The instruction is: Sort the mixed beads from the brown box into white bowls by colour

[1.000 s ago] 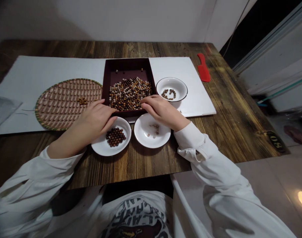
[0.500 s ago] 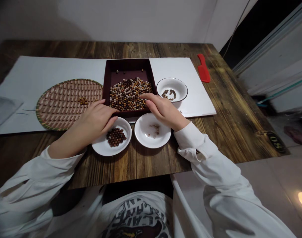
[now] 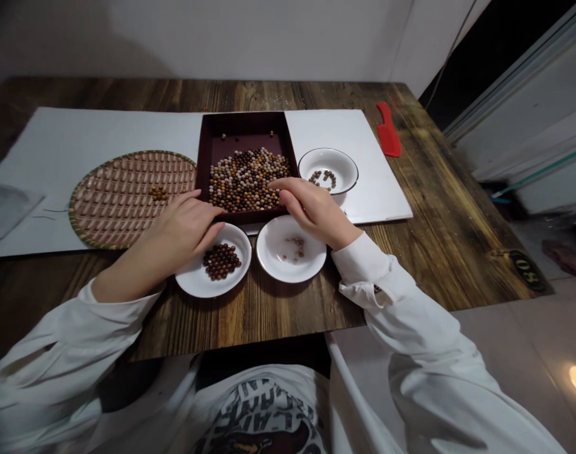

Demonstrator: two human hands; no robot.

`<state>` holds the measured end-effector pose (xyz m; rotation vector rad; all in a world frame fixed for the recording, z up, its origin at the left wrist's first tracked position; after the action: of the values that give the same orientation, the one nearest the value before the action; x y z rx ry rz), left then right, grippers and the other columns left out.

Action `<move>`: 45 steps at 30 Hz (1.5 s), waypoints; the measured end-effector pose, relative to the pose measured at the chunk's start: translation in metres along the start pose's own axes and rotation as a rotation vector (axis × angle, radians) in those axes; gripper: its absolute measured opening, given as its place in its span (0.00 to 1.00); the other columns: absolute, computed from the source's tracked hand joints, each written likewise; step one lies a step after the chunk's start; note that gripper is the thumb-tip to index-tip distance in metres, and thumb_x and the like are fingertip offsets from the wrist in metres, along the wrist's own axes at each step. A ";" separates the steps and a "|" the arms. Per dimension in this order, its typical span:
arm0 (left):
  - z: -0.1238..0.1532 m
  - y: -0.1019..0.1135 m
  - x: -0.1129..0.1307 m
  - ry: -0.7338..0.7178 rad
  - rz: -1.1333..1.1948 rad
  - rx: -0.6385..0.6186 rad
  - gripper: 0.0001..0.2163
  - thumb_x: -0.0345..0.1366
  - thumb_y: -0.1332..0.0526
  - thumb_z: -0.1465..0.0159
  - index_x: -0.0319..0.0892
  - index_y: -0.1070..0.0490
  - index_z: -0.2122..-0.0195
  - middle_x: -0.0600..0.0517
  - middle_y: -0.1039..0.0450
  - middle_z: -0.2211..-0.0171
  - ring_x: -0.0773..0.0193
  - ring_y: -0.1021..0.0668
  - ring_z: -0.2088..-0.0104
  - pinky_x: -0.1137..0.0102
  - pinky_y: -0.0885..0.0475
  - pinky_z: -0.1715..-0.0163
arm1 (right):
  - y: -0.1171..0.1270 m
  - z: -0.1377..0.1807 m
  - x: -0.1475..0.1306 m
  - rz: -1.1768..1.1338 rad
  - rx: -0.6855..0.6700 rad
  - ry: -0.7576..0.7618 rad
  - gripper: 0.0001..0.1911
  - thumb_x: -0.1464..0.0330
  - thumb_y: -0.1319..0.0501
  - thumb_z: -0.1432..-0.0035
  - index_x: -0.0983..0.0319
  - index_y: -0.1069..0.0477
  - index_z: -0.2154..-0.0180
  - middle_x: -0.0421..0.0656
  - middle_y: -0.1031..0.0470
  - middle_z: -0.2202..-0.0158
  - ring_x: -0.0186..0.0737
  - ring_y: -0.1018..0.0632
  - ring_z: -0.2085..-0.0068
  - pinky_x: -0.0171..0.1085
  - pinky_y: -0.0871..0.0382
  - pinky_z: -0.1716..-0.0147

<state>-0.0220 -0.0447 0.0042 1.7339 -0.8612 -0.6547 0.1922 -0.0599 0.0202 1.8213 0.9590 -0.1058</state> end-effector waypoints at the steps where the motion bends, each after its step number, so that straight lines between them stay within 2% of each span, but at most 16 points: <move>1: 0.000 0.000 0.000 0.000 -0.002 0.001 0.14 0.36 0.50 0.32 0.36 0.27 0.55 0.44 0.24 0.61 0.54 0.23 0.56 0.53 0.37 0.41 | 0.000 0.000 0.000 -0.001 0.006 0.004 0.23 0.57 0.59 0.30 0.59 0.31 0.49 0.46 0.21 0.60 0.41 0.20 0.58 0.41 0.28 0.56; 13: 0.000 -0.001 -0.001 0.016 0.017 0.000 0.14 0.35 0.50 0.32 0.38 0.27 0.55 0.45 0.24 0.60 0.54 0.24 0.55 0.53 0.37 0.41 | 0.000 -0.001 -0.003 -0.001 0.010 0.036 0.20 0.60 0.57 0.30 0.59 0.30 0.52 0.46 0.22 0.58 0.42 0.22 0.56 0.42 0.30 0.55; 18: 0.000 0.000 0.000 0.014 0.000 0.005 0.14 0.35 0.50 0.32 0.37 0.27 0.55 0.44 0.24 0.61 0.55 0.24 0.56 0.54 0.36 0.41 | -0.009 -0.007 -0.002 0.112 -0.155 0.080 0.19 0.60 0.55 0.31 0.61 0.29 0.54 0.49 0.23 0.57 0.46 0.24 0.56 0.45 0.34 0.55; 21: 0.000 0.001 0.001 0.009 -0.008 0.003 0.15 0.35 0.50 0.32 0.36 0.27 0.55 0.44 0.24 0.61 0.54 0.24 0.56 0.54 0.36 0.41 | -0.017 -0.010 -0.001 0.215 -0.275 0.134 0.22 0.59 0.56 0.31 0.63 0.27 0.60 0.48 0.23 0.63 0.46 0.26 0.59 0.46 0.37 0.51; 23: 0.000 0.001 0.001 0.010 0.002 0.001 0.15 0.35 0.50 0.32 0.35 0.27 0.55 0.43 0.24 0.61 0.54 0.24 0.56 0.53 0.36 0.41 | -0.020 -0.010 -0.001 0.258 -0.305 0.152 0.24 0.59 0.57 0.30 0.63 0.26 0.63 0.47 0.24 0.66 0.45 0.27 0.61 0.45 0.39 0.51; 28: -0.001 0.002 0.001 0.012 0.006 -0.002 0.15 0.35 0.51 0.32 0.34 0.26 0.55 0.42 0.24 0.60 0.54 0.24 0.55 0.54 0.37 0.41 | -0.020 -0.009 -0.001 0.301 -0.305 0.148 0.25 0.58 0.57 0.30 0.62 0.27 0.68 0.45 0.26 0.70 0.42 0.30 0.66 0.42 0.40 0.55; 36: -0.001 0.002 0.002 -0.005 -0.027 0.010 0.15 0.36 0.51 0.31 0.34 0.27 0.56 0.43 0.23 0.61 0.54 0.23 0.56 0.54 0.35 0.42 | -0.022 -0.008 -0.002 0.376 -0.325 0.142 0.25 0.58 0.56 0.30 0.64 0.28 0.67 0.46 0.27 0.68 0.43 0.30 0.64 0.41 0.42 0.55; 45: -0.001 0.001 0.002 -0.003 -0.032 0.017 0.15 0.35 0.50 0.32 0.34 0.27 0.56 0.43 0.24 0.61 0.54 0.23 0.56 0.54 0.36 0.42 | -0.022 -0.008 -0.002 0.371 -0.326 0.140 0.24 0.58 0.56 0.30 0.64 0.29 0.68 0.46 0.27 0.69 0.42 0.29 0.65 0.41 0.43 0.55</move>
<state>-0.0208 -0.0459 0.0050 1.7655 -0.8447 -0.6736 0.1735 -0.0513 0.0084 1.6842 0.6718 0.3909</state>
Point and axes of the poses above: each hand's wrist, its own z-axis away from the middle knuckle, its own y-axis out of the back of the hand, x = y × z, the point moved 5 cm from there along -z, towards the middle knuckle
